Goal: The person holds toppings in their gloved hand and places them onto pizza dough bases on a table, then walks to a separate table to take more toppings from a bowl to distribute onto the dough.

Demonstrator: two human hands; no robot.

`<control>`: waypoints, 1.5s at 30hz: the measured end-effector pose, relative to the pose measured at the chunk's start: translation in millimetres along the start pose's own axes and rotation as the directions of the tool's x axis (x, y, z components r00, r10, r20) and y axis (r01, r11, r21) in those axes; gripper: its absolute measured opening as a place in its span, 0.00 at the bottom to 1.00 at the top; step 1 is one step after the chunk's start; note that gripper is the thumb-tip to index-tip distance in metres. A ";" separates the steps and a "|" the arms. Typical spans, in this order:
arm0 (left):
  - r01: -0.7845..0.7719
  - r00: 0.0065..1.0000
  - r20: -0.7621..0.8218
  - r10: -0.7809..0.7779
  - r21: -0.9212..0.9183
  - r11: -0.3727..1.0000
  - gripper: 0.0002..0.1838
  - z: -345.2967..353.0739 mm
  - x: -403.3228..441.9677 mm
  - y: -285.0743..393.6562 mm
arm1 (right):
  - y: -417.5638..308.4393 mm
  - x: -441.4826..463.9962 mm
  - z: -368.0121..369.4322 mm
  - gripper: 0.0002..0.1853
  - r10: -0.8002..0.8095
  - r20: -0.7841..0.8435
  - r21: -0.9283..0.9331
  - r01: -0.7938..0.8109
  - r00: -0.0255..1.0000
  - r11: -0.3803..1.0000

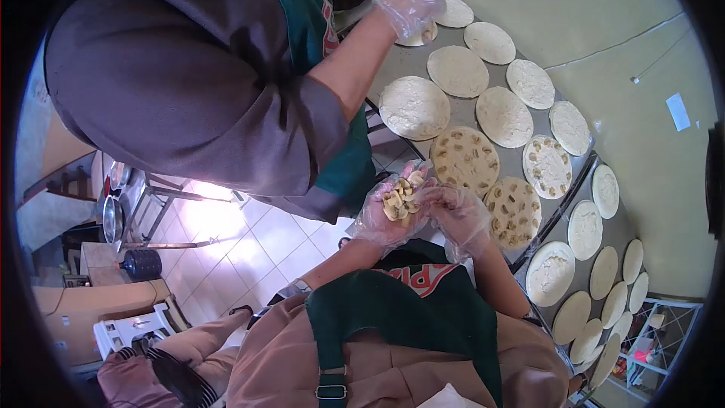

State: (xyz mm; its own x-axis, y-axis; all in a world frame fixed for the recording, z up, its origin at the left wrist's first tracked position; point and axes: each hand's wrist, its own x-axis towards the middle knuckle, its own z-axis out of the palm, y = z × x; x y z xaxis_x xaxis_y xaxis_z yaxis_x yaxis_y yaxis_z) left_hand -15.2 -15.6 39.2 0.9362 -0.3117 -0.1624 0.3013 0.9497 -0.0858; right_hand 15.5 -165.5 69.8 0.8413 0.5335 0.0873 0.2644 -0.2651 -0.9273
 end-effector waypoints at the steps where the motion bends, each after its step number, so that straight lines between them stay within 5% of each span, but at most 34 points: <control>1: 0.000 1.000 0.001 0.000 -0.001 1.000 0.24 0.4 0.2 0.1 | -0.2 -1.2 -0.5 0.10 0.093 0.063 0.148 -0.102 0.994 0.984; 5: -0.045 0.998 -0.052 0.045 0.002 0.999 0.24 2.2 1.6 -1.2 | -23.9 -4.7 6.5 0.10 0.190 0.123 -0.041 -0.187 0.974 0.982; 8: -0.053 0.997 -0.057 0.051 -0.029 0.998 0.25 -4.1 2.5 -0.2 | -30.5 -6.1 18.9 0.12 -0.004 -0.005 -0.299 0.003 1.000 0.954; 14: -0.087 0.995 -0.049 0.091 0.079 0.993 0.27 -15.2 5.0 -0.9 | -34.8 -3.4 24.4 0.13 0.198 0.116 -0.462 -0.124 0.973 0.878; 16: -0.084 0.996 -0.030 0.087 0.092 0.992 0.28 -14.7 4.9 -0.4 | -25.5 -7.4 30.5 0.09 -0.070 0.020 -0.530 0.070 0.997 0.845; 20: -0.076 0.996 -0.035 0.079 0.078 0.994 0.28 -19.8 5.8 1.2 | -13.7 -11.7 26.7 0.09 -0.134 0.015 -0.516 0.122 0.991 0.848; 23: -0.053 0.998 -0.014 0.053 0.043 0.998 0.28 -20.0 4.7 4.3 | -4.9 -12.1 2.2 0.12 0.066 0.104 -0.322 -0.030 0.992 0.946; 24: -0.049 0.996 -0.067 0.051 0.033 0.998 0.27 -14.5 2.8 4.2 | 7.3 -14.4 -6.4 0.11 0.213 0.048 0.077 -0.216 0.976 0.973; 25: -0.046 0.992 -0.120 0.048 0.022 0.999 0.27 -11.7 1.2 5.0 | 22.2 -16.5 -15.7 0.10 0.361 0.055 0.469 -0.343 0.931 0.814; 29: -0.033 0.994 -0.100 0.039 0.062 0.998 0.27 -13.8 -2.6 8.7 | 135.8 -26.4 -53.2 0.11 0.550 -0.182 0.680 -0.299 0.815 0.669; 32: -0.039 0.989 -0.136 0.054 0.105 0.994 0.27 -9.8 -6.1 11.8 | 209.5 -23.8 -72.4 0.10 0.631 -0.254 0.588 -0.401 0.733 0.703; 34: -0.038 0.993 -0.106 0.048 0.091 0.995 0.25 -9.5 -9.3 12.4 | 234.0 -13.4 -75.6 0.12 0.352 -0.368 0.182 -0.305 0.860 0.935; 35: -0.036 0.996 -0.075 0.042 0.077 0.996 0.23 -9.1 -10.3 13.0 | 234.7 -5.4 -78.3 0.12 0.352 -0.368 0.184 -0.304 0.860 0.935; 37: -0.044 0.991 -0.118 0.055 0.095 0.994 0.23 -5.1 -12.5 13.9 | 201.6 17.5 -76.5 0.10 0.531 -0.418 -0.414 -0.675 0.737 0.611; 38: -0.052 0.985 -0.158 0.069 0.112 0.992 0.23 -3.3 -12.7 14.4 | 202.7 23.2 -73.2 0.10 0.531 -0.418 -0.413 -0.675 0.737 0.611; 40: -0.051 0.985 -0.157 0.067 0.104 0.993 0.24 -1.9 -14.7 15.9 | 215.1 29.8 -65.9 0.09 0.304 -0.278 -0.917 -0.346 0.911 0.200; 44: -0.054 0.991 -0.118 0.065 0.099 0.994 0.24 -7.7 -16.6 19.6 | 231.2 27.7 -59.3 0.08 0.214 -0.282 -0.889 -0.339 0.935 0.308; 45: -0.056 0.991 -0.119 0.067 0.098 0.994 0.24 -7.7 -16.9 20.0 | 207.6 29.2 -60.0 0.08 0.323 -0.321 -0.809 -0.435 0.890 0.396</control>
State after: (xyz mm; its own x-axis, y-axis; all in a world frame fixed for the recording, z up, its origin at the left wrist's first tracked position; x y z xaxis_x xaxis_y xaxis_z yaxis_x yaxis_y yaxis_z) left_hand -26.3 8.5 32.7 0.9262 -0.2484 -0.2836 0.2647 0.9641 0.0200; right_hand 123.2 -253.2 -98.3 0.9858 0.1317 -0.1047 0.1200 -0.9866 -0.1109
